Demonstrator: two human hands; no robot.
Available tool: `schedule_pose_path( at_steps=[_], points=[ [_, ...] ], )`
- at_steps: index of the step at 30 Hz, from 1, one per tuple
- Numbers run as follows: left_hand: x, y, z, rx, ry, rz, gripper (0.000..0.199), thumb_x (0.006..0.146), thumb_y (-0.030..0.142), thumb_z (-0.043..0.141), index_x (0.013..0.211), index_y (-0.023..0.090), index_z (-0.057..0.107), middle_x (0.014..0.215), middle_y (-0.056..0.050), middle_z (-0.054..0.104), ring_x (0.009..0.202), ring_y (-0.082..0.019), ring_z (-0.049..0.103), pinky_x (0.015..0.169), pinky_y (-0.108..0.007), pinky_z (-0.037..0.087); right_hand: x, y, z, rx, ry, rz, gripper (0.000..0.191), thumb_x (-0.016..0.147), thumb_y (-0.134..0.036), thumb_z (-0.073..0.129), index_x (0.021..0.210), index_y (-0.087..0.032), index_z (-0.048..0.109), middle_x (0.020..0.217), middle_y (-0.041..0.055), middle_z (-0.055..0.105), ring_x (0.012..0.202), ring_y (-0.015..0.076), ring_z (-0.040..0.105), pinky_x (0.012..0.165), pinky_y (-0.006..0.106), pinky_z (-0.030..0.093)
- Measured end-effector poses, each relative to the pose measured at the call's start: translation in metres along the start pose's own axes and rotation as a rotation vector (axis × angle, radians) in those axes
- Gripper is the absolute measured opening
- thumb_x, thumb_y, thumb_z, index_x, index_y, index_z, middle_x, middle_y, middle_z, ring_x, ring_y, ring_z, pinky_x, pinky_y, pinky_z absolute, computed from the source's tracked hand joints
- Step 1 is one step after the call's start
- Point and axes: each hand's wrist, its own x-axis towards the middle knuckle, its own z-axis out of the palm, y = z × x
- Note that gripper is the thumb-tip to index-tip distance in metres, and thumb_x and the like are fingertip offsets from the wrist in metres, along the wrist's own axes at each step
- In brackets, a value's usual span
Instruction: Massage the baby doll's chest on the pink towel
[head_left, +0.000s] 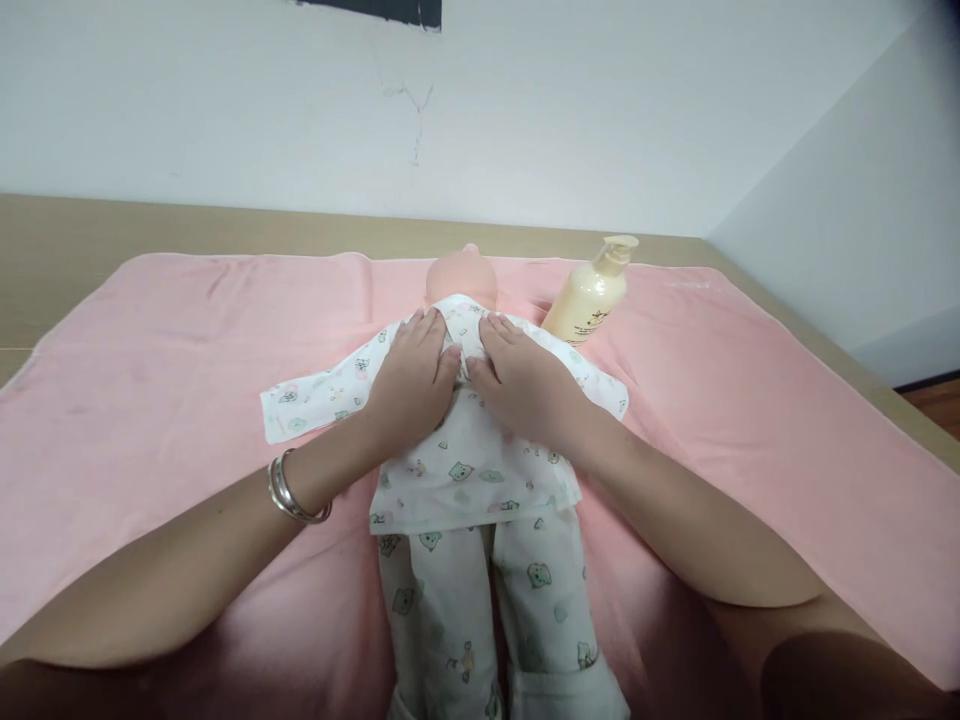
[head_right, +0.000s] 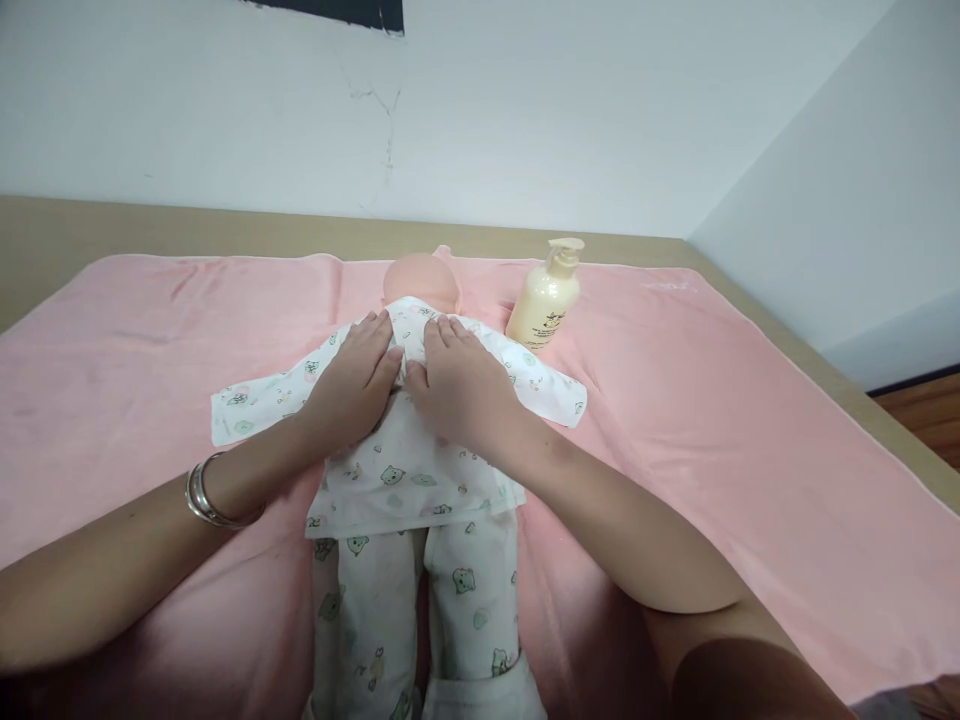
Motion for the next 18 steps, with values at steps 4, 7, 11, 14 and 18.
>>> schedule_pose_path(
  at_steps=[4,7,11,14,18],
  points=[
    [-0.015,0.010,0.003,0.008,0.050,0.043,0.058,0.098,0.034,0.025,0.145,0.002,0.036,0.158,-0.020,0.032,0.151,-0.031,0.021,0.124,-0.054,0.022,0.017,0.013,0.006,0.036,0.067,-0.041,0.054,0.095,-0.032,0.033,0.138,-0.002,0.047,0.153,0.0207,0.040,0.146,0.0306,0.032,0.121,0.049,0.028],
    [-0.013,0.008,0.003,-0.023,0.027,0.039,0.058,0.097,0.033,0.026,0.147,0.004,0.035,0.159,-0.018,0.030,0.151,-0.030,0.021,0.124,-0.054,0.022,0.011,0.010,0.014,-0.024,0.135,-0.059,0.055,0.096,-0.029,0.030,0.139,0.002,0.045,0.149,0.0237,0.045,0.144,0.0330,0.036,0.120,0.053,0.029],
    [-0.001,0.001,0.002,-0.043,0.006,-0.023,0.061,0.097,0.033,0.024,0.147,-0.001,0.032,0.159,-0.020,0.030,0.152,-0.030,0.020,0.125,-0.051,0.019,-0.006,-0.002,0.014,-0.103,0.121,-0.089,0.060,0.097,-0.029,0.031,0.145,0.007,0.037,0.153,0.0263,0.039,0.146,0.0350,0.031,0.121,0.050,0.027],
    [0.000,0.002,0.003,-0.037,0.025,-0.012,0.061,0.097,0.033,0.023,0.147,-0.001,0.032,0.159,-0.020,0.029,0.152,-0.031,0.017,0.125,-0.053,0.018,-0.001,0.000,0.006,-0.068,0.059,-0.092,0.058,0.095,-0.026,0.033,0.143,0.006,0.040,0.154,0.0243,0.038,0.147,0.0325,0.029,0.123,0.045,0.025],
    [-0.005,0.006,0.006,-0.053,0.040,-0.010,0.062,0.097,0.033,0.024,0.148,-0.001,0.032,0.159,-0.019,0.029,0.151,-0.032,0.019,0.125,-0.053,0.017,0.018,0.014,0.000,0.053,0.028,-0.143,0.046,0.093,-0.024,0.033,0.130,-0.008,0.056,0.146,0.0160,0.052,0.142,0.0281,0.040,0.118,0.045,0.034]
  ],
)
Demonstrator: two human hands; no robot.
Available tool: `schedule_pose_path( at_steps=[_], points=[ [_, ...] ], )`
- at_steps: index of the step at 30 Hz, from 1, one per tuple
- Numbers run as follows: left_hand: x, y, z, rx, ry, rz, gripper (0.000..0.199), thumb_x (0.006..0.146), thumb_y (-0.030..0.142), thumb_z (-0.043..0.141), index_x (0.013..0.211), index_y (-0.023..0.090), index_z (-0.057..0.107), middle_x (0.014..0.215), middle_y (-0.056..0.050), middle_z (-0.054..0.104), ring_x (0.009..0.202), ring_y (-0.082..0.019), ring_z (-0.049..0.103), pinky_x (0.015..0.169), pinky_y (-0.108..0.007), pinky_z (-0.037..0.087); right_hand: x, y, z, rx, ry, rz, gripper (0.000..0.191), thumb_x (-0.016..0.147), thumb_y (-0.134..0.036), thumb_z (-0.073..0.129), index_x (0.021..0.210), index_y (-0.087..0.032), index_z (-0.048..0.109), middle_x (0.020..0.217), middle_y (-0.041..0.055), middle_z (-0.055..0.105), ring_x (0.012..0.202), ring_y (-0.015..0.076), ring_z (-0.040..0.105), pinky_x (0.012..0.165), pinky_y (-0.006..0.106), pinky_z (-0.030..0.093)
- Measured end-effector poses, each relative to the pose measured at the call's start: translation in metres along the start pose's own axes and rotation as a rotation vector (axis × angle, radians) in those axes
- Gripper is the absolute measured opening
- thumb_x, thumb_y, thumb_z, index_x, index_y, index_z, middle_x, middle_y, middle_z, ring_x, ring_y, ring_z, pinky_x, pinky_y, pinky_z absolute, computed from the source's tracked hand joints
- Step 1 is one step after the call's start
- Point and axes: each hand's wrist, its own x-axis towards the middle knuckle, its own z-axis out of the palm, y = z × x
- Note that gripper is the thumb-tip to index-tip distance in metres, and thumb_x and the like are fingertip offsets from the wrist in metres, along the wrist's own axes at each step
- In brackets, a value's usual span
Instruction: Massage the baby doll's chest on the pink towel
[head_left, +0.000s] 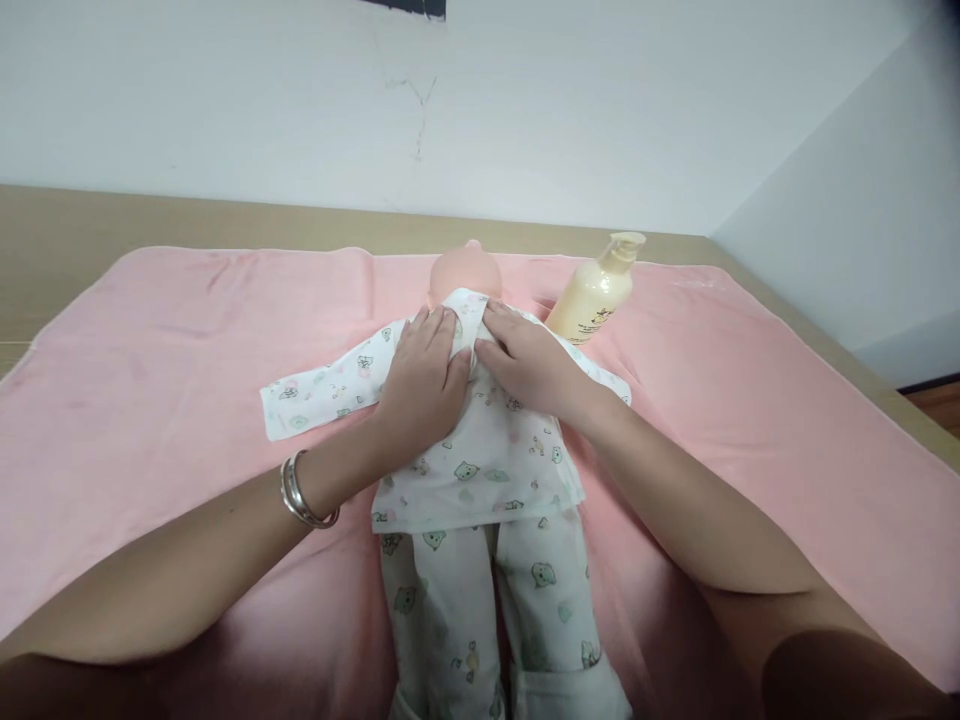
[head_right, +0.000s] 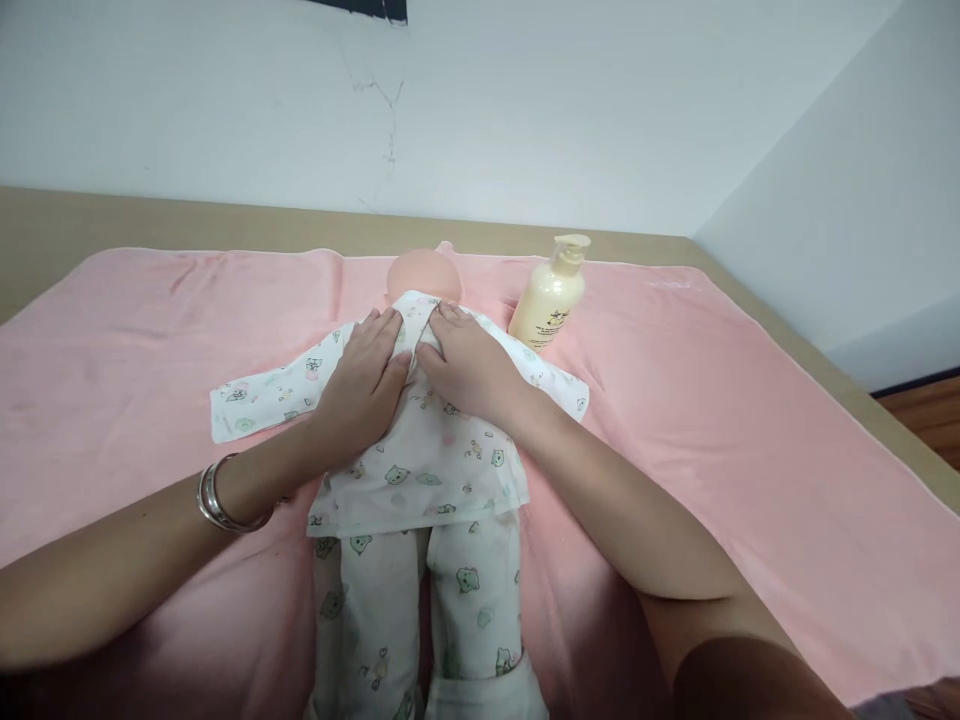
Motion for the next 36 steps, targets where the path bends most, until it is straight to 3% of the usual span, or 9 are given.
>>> schedule_pose_path(
  at_steps=[5,13,19,28,36],
  points=[
    [-0.001,-0.003,0.003,-0.028,0.042,0.011,0.058,0.098,0.034,0.025,0.147,0.005,0.035,0.158,-0.017,0.033,0.151,-0.031,0.022,0.124,-0.054,0.020,0.003,0.005,0.004,0.013,0.077,-0.022,0.036,0.092,-0.023,0.035,0.116,-0.013,0.061,0.138,0.0148,0.058,0.140,0.0274,0.042,0.119,0.047,0.033],
    [-0.001,-0.006,0.006,-0.045,0.070,0.019,0.057,0.097,0.035,0.027,0.146,0.007,0.037,0.157,-0.017,0.035,0.150,-0.031,0.024,0.124,-0.055,0.020,0.000,0.003,0.008,-0.015,0.088,-0.015,0.040,0.093,-0.024,0.034,0.121,-0.009,0.059,0.144,0.0176,0.052,0.142,0.0281,0.040,0.119,0.047,0.032],
    [-0.008,0.002,0.003,-0.029,0.054,0.013,0.058,0.098,0.036,0.024,0.147,0.006,0.035,0.158,-0.018,0.032,0.151,-0.031,0.020,0.124,-0.055,0.020,0.004,0.008,0.008,-0.049,0.077,-0.064,0.042,0.092,-0.023,0.036,0.124,-0.006,0.058,0.140,0.0180,0.056,0.141,0.0269,0.041,0.120,0.041,0.031],
    [0.008,-0.012,-0.001,-0.051,-0.002,-0.013,0.060,0.097,0.038,0.029,0.149,0.007,0.033,0.160,-0.017,0.029,0.151,-0.032,0.019,0.124,-0.057,0.019,-0.016,-0.009,0.015,-0.175,0.117,-0.003,0.058,0.096,-0.029,0.028,0.141,0.006,0.041,0.149,0.0273,0.044,0.143,0.0361,0.037,0.118,0.055,0.031],
    [-0.014,0.005,0.002,-0.016,0.014,0.025,0.058,0.099,0.038,0.027,0.149,0.009,0.031,0.162,-0.017,0.023,0.153,-0.030,0.012,0.125,-0.054,0.016,0.002,0.005,0.006,-0.070,0.045,0.054,0.052,0.096,-0.031,0.033,0.136,-0.003,0.049,0.150,0.0193,0.046,0.145,0.0317,0.035,0.120,0.049,0.029]
  ],
)
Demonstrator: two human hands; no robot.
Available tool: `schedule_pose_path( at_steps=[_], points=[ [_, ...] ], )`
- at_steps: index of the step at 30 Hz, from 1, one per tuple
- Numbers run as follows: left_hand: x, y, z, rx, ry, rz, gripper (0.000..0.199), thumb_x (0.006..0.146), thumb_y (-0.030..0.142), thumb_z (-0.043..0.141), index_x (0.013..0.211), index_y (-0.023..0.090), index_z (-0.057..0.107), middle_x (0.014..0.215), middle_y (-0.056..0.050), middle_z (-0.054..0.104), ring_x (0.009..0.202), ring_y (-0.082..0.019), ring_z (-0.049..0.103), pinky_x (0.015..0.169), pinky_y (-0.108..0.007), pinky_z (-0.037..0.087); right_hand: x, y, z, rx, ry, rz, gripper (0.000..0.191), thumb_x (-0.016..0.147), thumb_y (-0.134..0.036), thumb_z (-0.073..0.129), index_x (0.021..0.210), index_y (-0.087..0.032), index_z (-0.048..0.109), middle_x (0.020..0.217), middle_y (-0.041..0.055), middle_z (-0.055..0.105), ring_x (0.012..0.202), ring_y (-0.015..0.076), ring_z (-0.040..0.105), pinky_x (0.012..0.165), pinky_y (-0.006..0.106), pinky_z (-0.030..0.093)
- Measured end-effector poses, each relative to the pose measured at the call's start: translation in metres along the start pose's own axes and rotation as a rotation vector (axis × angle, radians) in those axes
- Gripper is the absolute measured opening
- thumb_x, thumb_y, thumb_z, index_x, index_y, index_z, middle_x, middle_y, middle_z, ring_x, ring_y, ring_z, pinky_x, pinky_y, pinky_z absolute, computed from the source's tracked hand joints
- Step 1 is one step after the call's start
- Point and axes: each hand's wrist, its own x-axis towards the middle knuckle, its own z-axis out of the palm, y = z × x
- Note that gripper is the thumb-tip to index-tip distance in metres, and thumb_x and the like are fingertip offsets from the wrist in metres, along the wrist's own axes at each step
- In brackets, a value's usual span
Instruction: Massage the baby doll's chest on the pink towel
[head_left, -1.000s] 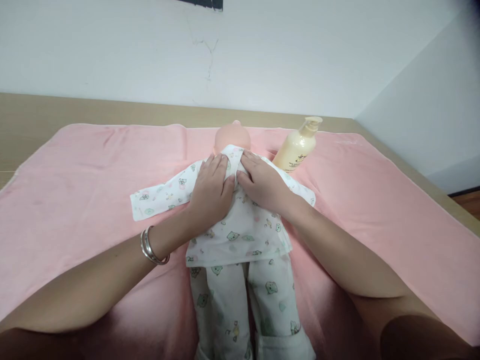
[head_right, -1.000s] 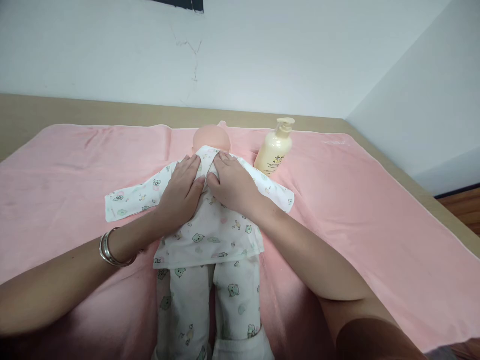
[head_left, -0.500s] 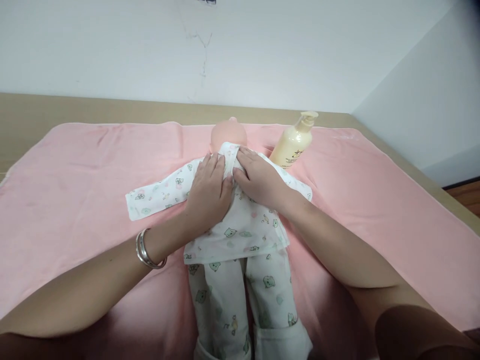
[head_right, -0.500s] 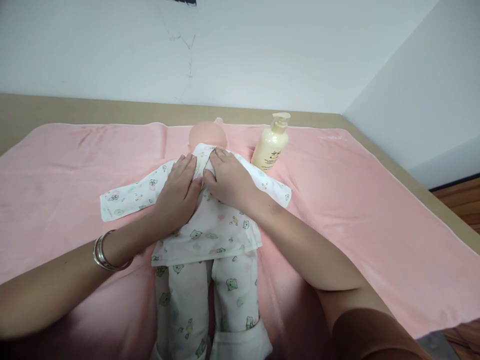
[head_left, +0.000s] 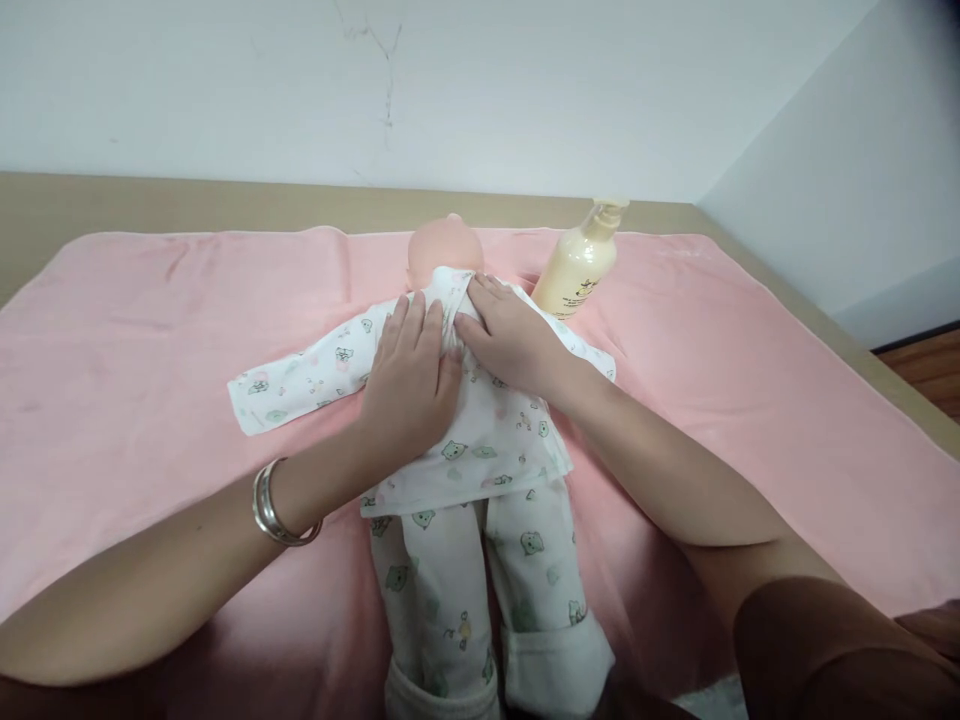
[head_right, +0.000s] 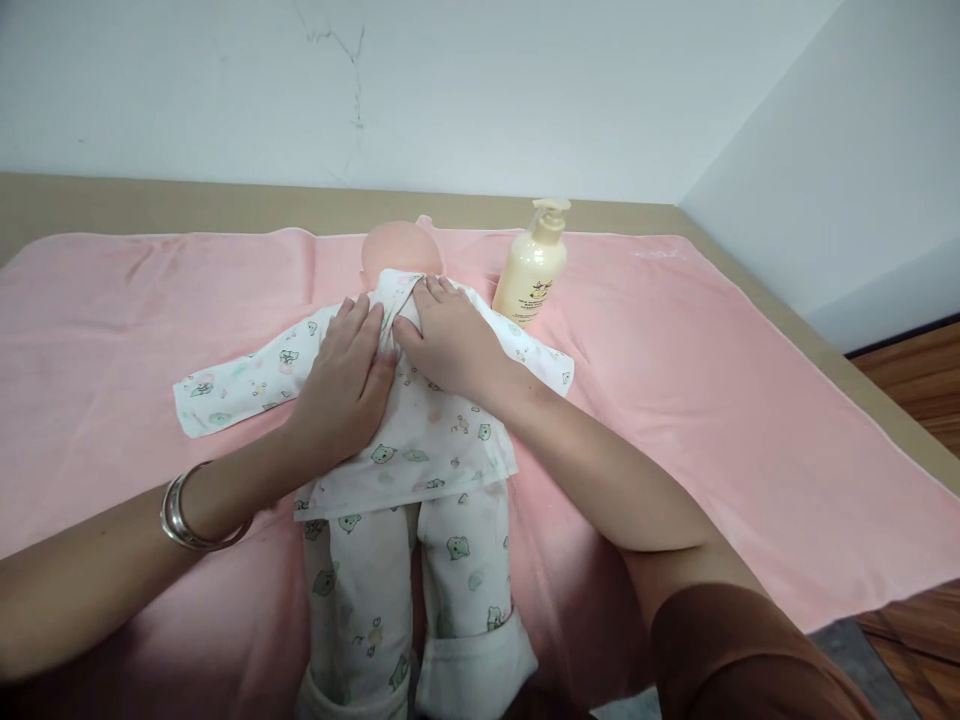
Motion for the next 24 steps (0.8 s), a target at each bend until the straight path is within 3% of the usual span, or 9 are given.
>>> schedule_pose_path(
  at_steps=[5,11,17,24],
  points=[
    [0.016,-0.013,-0.003,-0.035,-0.023,-0.017,0.059,0.097,0.036,0.027,0.148,0.008,0.034,0.160,-0.016,0.030,0.152,-0.030,0.019,0.124,-0.054,0.018,-0.011,-0.009,0.006,-0.087,0.047,-0.006,0.059,0.098,-0.032,0.029,0.144,0.004,0.038,0.151,0.0233,0.042,0.144,0.0342,0.034,0.120,0.051,0.028],
    [0.033,-0.029,0.000,-0.048,0.023,-0.053,0.058,0.097,0.040,0.025,0.146,0.013,0.039,0.157,-0.011,0.037,0.149,-0.026,0.027,0.126,-0.047,0.020,-0.019,-0.017,0.005,-0.117,0.042,-0.022,0.059,0.099,-0.032,0.028,0.143,0.004,0.040,0.151,0.0247,0.042,0.144,0.0348,0.035,0.119,0.052,0.029],
    [0.017,-0.012,-0.003,0.042,-0.008,0.024,0.059,0.098,0.036,0.023,0.146,0.003,0.035,0.157,-0.020,0.033,0.150,-0.031,0.022,0.124,-0.053,0.019,-0.007,-0.007,0.000,-0.007,0.006,0.039,0.059,0.096,-0.031,0.034,0.145,0.000,0.040,0.153,0.0205,0.040,0.146,0.0317,0.033,0.120,0.049,0.028],
    [0.005,0.006,-0.009,0.046,-0.069,0.021,0.058,0.098,0.033,0.028,0.147,0.003,0.034,0.160,-0.020,0.027,0.152,-0.033,0.016,0.123,-0.056,0.021,0.002,0.001,0.002,0.044,0.022,0.122,0.063,0.096,-0.034,0.033,0.147,0.003,0.034,0.155,0.0205,0.037,0.146,0.0306,0.031,0.121,0.046,0.026]
  ],
)
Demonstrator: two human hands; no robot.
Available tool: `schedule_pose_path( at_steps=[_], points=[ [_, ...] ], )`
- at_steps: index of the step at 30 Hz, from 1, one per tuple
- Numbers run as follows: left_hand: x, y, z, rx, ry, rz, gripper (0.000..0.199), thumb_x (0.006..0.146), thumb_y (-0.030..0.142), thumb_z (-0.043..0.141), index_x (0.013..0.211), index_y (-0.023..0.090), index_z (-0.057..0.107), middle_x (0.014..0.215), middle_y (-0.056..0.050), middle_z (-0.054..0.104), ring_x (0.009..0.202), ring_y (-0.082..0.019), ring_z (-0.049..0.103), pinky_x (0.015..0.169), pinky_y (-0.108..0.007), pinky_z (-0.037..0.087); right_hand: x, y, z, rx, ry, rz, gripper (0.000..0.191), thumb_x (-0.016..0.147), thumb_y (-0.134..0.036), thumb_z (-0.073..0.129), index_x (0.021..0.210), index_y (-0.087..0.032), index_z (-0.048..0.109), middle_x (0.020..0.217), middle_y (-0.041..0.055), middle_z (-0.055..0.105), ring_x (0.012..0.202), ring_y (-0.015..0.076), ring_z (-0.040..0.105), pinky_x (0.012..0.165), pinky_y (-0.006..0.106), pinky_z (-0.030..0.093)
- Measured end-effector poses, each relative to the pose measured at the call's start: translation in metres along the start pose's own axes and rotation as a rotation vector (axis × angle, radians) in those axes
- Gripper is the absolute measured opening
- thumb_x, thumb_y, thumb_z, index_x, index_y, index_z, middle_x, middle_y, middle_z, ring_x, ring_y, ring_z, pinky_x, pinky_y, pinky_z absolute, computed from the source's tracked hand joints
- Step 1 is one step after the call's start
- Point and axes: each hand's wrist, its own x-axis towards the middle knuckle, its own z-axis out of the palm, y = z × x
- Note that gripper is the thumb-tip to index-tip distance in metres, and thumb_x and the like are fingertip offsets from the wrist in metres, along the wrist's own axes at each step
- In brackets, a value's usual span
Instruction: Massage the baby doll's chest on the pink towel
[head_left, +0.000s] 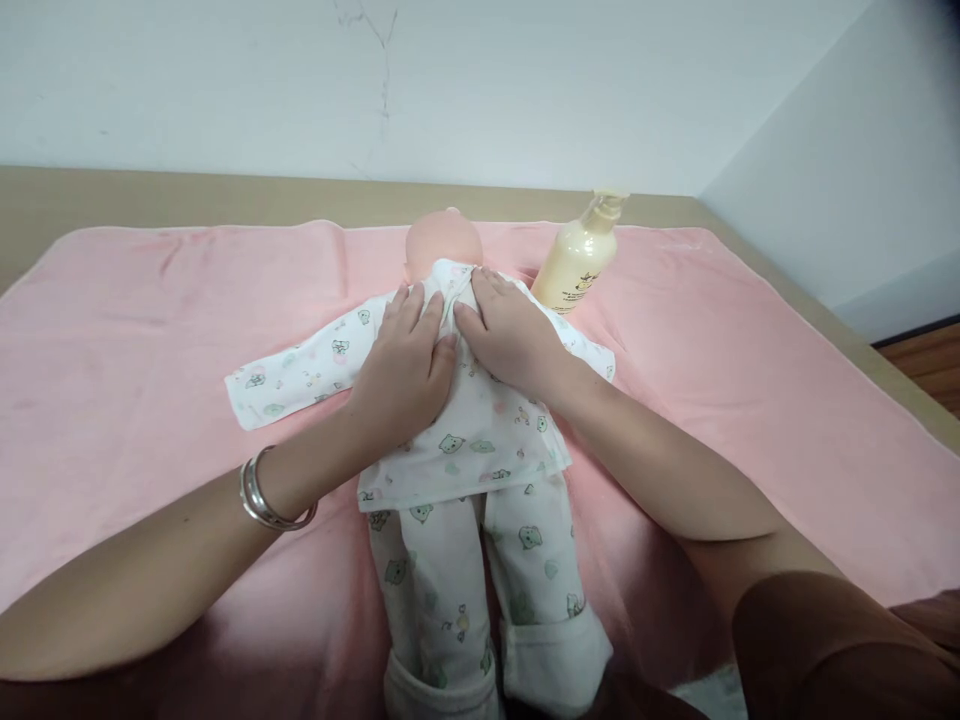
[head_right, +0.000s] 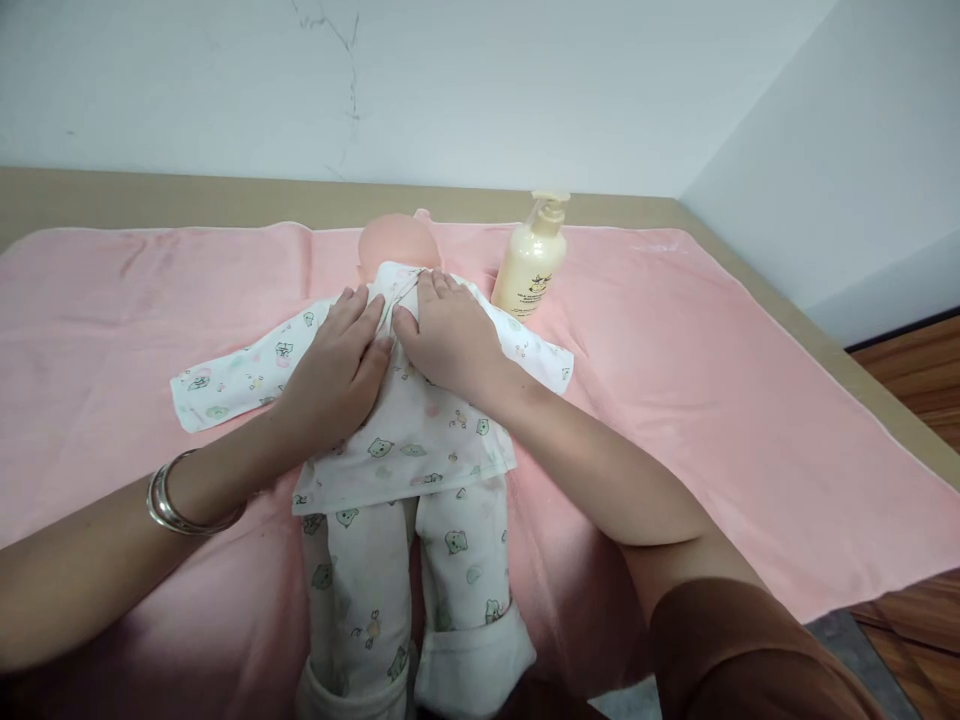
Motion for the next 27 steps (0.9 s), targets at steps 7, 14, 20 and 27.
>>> schedule_pose_path(
  at_steps=[7,14,20,27],
  points=[
    [0.026,-0.021,0.005,-0.087,0.005,-0.117,0.063,0.097,0.037,0.027,0.150,0.002,0.029,0.161,-0.018,0.026,0.152,-0.030,0.016,0.126,-0.051,0.014,-0.015,-0.012,0.005,-0.123,0.035,-0.065,0.060,0.098,-0.031,0.030,0.146,0.006,0.036,0.152,0.0235,0.041,0.145,0.0327,0.034,0.121,0.049,0.025],
    [0.032,-0.026,0.006,-0.075,0.012,-0.129,0.065,0.096,0.037,0.026,0.149,0.000,0.029,0.160,-0.020,0.027,0.152,-0.030,0.018,0.125,-0.051,0.016,-0.031,-0.021,0.006,-0.180,0.045,-0.129,0.058,0.098,-0.027,0.030,0.145,0.007,0.037,0.152,0.0246,0.041,0.145,0.0332,0.033,0.121,0.047,0.028],
    [0.020,-0.027,0.010,-0.015,0.078,-0.016,0.061,0.098,0.039,0.024,0.147,0.004,0.033,0.158,-0.019,0.032,0.151,-0.030,0.022,0.124,-0.054,0.019,-0.015,-0.012,0.003,-0.081,-0.018,-0.056,0.061,0.097,-0.031,0.030,0.148,0.004,0.033,0.156,0.0214,0.034,0.149,0.0312,0.026,0.123,0.048,0.023],
    [0.003,-0.006,0.007,0.055,0.052,0.002,0.062,0.097,0.033,0.026,0.147,-0.002,0.032,0.158,-0.022,0.029,0.151,-0.031,0.020,0.125,-0.051,0.019,0.004,0.004,0.007,-0.002,-0.028,0.037,0.067,0.096,-0.039,0.029,0.150,0.001,0.031,0.159,0.0190,0.029,0.150,0.0331,0.020,0.123,0.053,0.019]
  ],
)
